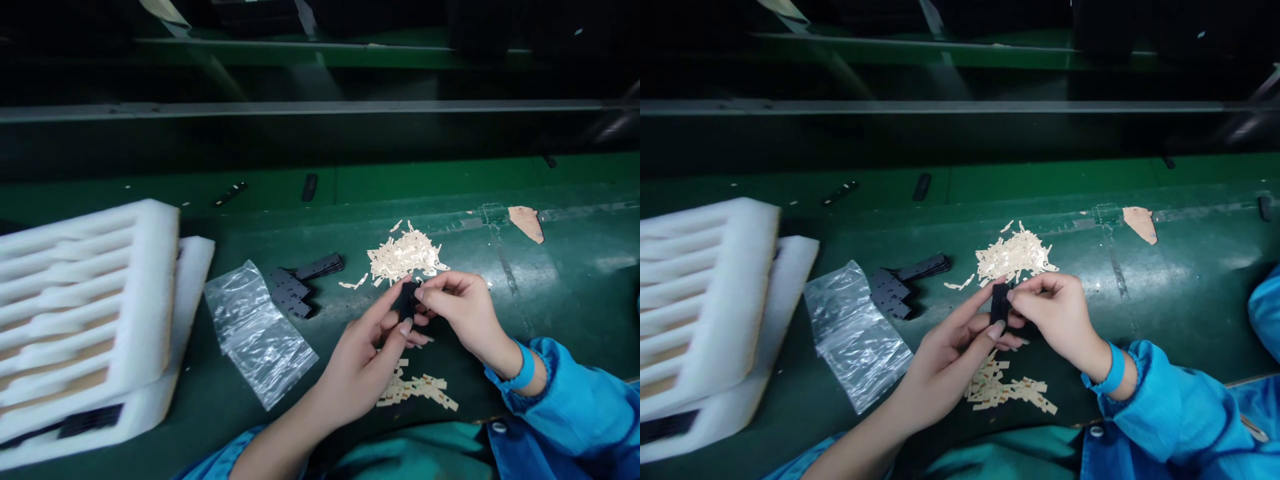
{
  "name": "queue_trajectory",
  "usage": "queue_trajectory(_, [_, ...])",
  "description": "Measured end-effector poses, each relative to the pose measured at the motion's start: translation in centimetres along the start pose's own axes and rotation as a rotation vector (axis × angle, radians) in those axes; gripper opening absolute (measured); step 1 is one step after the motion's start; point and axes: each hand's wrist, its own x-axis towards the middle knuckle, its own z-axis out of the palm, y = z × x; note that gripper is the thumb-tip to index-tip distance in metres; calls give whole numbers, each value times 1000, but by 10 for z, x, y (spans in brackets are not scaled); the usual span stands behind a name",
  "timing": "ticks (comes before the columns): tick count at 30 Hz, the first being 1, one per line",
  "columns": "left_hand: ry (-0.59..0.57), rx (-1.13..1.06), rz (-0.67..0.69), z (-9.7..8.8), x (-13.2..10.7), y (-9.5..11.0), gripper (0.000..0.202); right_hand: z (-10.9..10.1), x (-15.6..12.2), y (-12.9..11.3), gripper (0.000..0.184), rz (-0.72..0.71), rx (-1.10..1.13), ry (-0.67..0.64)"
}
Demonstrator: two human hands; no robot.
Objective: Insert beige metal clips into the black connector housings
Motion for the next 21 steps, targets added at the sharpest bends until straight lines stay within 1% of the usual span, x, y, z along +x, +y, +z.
queue_trajectory(4, [-8, -41, -11, 0, 0, -1, 63, 1, -1, 0, 13, -15, 8, 11])
queue_trajectory(9, [2, -35, -26, -1, 1, 0, 61, 1, -2, -1, 15, -10, 9, -14])
queue_trajectory(21, [4, -87, 3, 1, 1, 4, 58, 3, -3, -2, 17, 17, -4, -4])
